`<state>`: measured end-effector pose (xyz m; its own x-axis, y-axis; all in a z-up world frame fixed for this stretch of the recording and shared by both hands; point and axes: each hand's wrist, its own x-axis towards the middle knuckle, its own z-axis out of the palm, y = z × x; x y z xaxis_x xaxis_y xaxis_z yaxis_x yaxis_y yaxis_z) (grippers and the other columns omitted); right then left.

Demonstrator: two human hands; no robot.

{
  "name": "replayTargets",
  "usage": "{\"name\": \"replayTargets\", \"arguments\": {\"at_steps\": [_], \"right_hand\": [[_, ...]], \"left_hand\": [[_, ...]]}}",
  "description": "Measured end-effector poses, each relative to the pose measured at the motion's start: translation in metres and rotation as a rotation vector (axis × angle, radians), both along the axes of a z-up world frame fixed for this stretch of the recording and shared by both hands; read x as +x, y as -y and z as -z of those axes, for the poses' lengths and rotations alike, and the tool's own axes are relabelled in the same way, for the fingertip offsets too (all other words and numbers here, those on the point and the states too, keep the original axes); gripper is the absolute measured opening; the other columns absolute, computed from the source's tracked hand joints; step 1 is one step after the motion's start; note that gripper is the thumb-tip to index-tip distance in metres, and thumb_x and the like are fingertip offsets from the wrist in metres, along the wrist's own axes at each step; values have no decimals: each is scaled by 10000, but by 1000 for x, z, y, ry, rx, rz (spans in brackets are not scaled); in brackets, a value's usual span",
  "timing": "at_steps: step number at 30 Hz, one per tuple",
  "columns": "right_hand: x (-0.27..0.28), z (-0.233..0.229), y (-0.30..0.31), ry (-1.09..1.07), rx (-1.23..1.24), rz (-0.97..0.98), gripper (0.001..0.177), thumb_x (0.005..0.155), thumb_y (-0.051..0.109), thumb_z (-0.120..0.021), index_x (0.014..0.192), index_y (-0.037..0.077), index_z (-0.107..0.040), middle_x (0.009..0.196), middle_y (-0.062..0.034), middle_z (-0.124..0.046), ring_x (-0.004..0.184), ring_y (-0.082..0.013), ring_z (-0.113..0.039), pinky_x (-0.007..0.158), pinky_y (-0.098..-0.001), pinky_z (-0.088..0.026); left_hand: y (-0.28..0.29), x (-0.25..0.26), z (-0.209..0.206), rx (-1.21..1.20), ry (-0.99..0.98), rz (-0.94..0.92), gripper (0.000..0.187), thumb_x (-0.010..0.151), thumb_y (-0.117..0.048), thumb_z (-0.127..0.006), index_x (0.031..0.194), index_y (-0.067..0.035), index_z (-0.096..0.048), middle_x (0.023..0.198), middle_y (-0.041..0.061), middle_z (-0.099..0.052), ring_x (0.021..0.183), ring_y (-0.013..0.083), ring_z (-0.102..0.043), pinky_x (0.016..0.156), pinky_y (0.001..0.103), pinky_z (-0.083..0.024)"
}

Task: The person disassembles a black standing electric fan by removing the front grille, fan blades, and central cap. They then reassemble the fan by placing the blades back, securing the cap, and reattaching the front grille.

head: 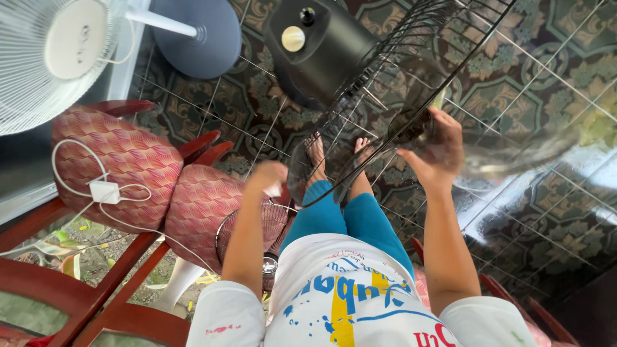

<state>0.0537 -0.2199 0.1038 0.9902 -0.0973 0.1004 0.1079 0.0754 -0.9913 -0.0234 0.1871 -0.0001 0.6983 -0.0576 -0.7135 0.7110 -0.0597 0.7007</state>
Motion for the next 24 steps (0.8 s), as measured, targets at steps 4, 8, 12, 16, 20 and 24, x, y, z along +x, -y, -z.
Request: {"name": "replayTargets", "arguments": {"at_steps": [4,8,12,16,20,24], "right_hand": [[8,7,-11,-3,61,-6,805,805,45,-945,1476,6,-502,1492,-91,-501,1405,-208,-503,1250,-367,-411],[16,2,-23,23,44,-29,828,799,45,-908,1510,1,-486,1531,-72,-497,1386,-195,-520,1219,-364,-430],[21,-14,-32,-212,193,-55,858,805,63,-926,1515,-16,-450,1467,-83,-521,1387,-210,-543,1206,-411,-493],[28,-17,-36,-122,24,-13,793,805,34,-914,1493,-34,-527,1518,-62,-476,1447,-210,-514,1260,-385,-461],[26,-12,-32,-55,-90,5,775,803,18,-915,1488,-40,-555,1506,-70,-499,1448,-218,-518,1272,-372,-437],[24,-9,-32,-64,-253,12,756,788,8,-916,1464,-48,-580,1511,-84,-530,1418,-226,-544,1226,-366,-458]], "left_hand": [[-29,78,-52,514,350,-39,162,1012,-185,-688,1038,-30,-724,740,32,-683,538,92,-594,498,272,-469],[-6,152,-112,174,502,-407,329,1039,-197,-651,1324,-33,-635,1182,74,-707,517,68,-546,473,234,-436],[37,195,-149,99,572,-391,451,993,-178,-740,1405,-70,-592,1418,92,-613,601,44,-566,478,210,-449],[68,211,-160,49,743,-274,511,992,-168,-799,1444,-94,-572,1660,74,-428,958,25,-670,569,180,-481],[78,216,-162,120,761,-214,514,954,-185,-823,1412,-91,-610,1672,91,-476,913,92,-594,636,195,-420],[84,218,-169,443,991,-14,537,946,-243,-911,1391,-109,-644,1609,87,-468,1428,229,-563,1170,367,-512]]}}
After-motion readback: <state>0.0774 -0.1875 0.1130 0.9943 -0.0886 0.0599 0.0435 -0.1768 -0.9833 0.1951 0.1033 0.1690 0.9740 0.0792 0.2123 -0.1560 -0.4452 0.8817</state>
